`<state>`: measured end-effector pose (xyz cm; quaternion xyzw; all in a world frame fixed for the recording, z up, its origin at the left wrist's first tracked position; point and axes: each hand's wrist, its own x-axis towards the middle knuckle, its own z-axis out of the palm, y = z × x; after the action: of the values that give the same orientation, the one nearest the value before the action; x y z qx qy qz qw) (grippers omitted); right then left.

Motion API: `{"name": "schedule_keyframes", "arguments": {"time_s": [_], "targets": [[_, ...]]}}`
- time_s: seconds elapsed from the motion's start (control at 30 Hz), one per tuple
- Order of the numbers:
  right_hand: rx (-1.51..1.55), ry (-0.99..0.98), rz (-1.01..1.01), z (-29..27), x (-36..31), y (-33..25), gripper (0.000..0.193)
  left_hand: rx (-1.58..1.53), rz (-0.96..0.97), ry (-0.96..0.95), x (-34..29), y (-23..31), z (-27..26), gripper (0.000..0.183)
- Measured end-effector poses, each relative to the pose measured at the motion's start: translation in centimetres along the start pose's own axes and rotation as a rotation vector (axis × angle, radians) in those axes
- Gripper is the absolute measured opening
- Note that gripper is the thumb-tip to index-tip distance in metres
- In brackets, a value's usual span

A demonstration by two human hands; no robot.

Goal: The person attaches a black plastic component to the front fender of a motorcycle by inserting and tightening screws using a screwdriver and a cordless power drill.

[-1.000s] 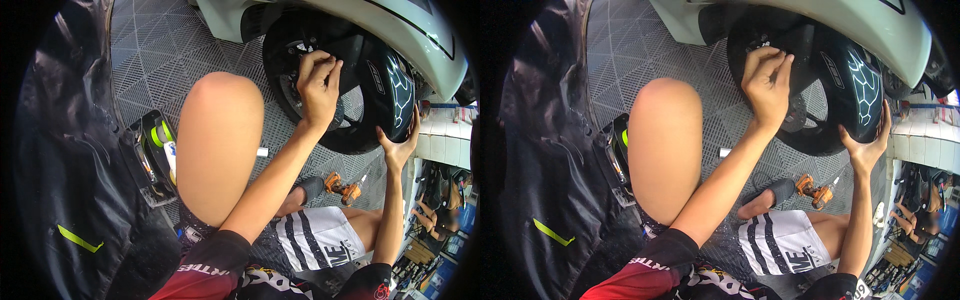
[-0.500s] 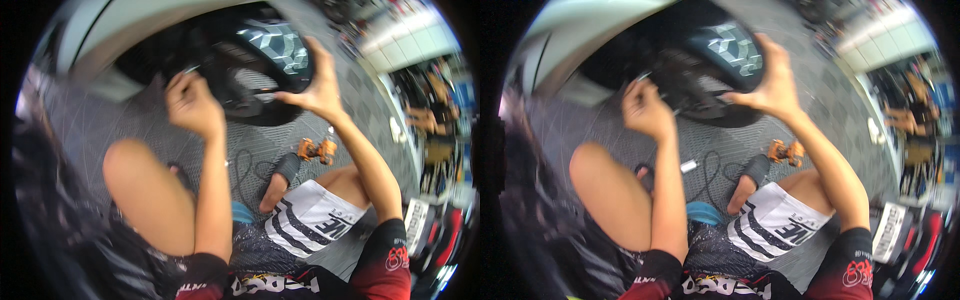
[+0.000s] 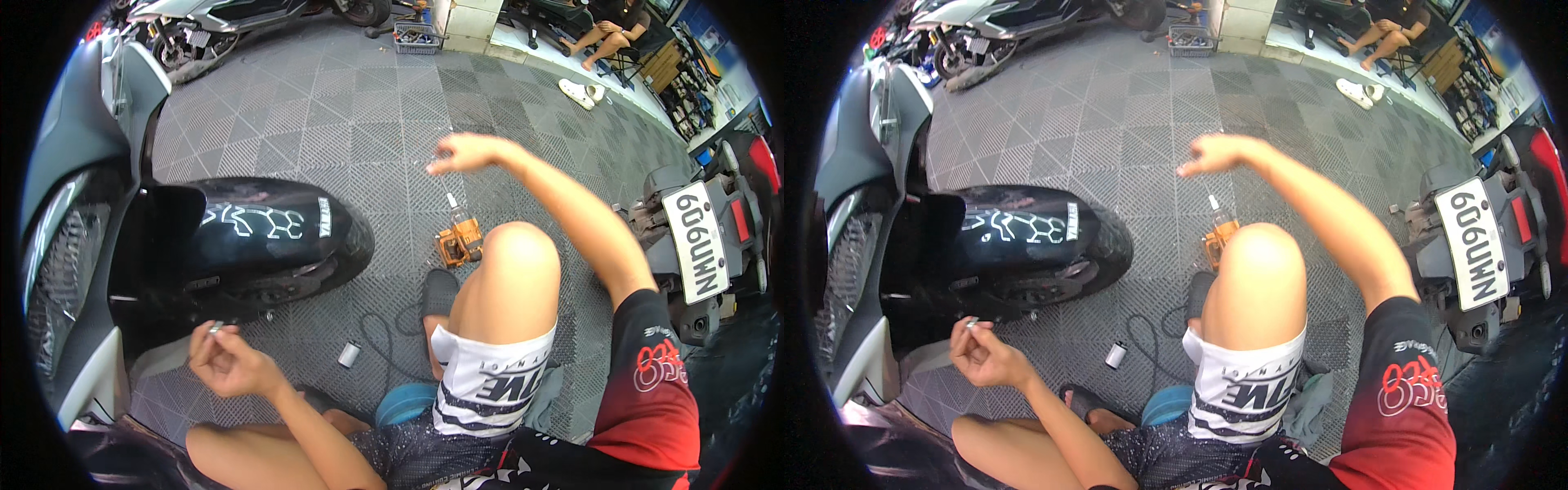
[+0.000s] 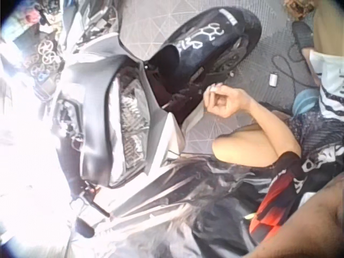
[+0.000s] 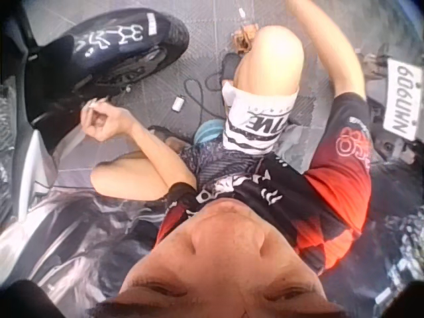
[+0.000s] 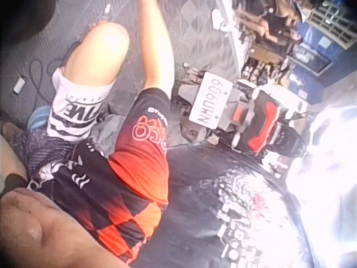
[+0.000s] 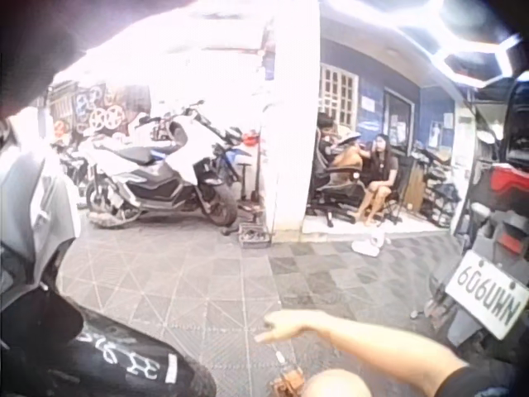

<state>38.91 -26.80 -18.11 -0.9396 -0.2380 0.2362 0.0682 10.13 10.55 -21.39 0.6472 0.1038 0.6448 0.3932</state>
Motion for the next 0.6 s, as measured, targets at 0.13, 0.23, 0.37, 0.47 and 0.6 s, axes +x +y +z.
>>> {"name": "schedule_keyframes", "arguments": {"time_s": [0.13,0.23,0.37,0.47,0.6], "targets": [[0.315,0.067,0.362,14.3,-1.3,6.9,0.128,-0.184,-0.541,-0.445,-5.4,6.1,5.6,0.015],[0.387,0.322,0.452,20.7,-3.5,5.0,0.079,-0.427,-0.957,-0.812,-11.0,5.5,8.8,0.021],[0.302,0.419,0.365,20.9,-4.3,4.0,0.067,-0.570,-1.655,-0.713,-22.9,0.3,15.2,0.030],[0.396,0.201,0.090,19.8,-1.9,-0.1,0.077,-0.393,-1.818,-0.368,-27.1,-6.5,20.8,0.036],[0.234,0.210,0.029,20.2,-4.0,0.0,0.096,-0.235,-2.145,0.048,-32.7,-6.2,27.6,0.030]]}}
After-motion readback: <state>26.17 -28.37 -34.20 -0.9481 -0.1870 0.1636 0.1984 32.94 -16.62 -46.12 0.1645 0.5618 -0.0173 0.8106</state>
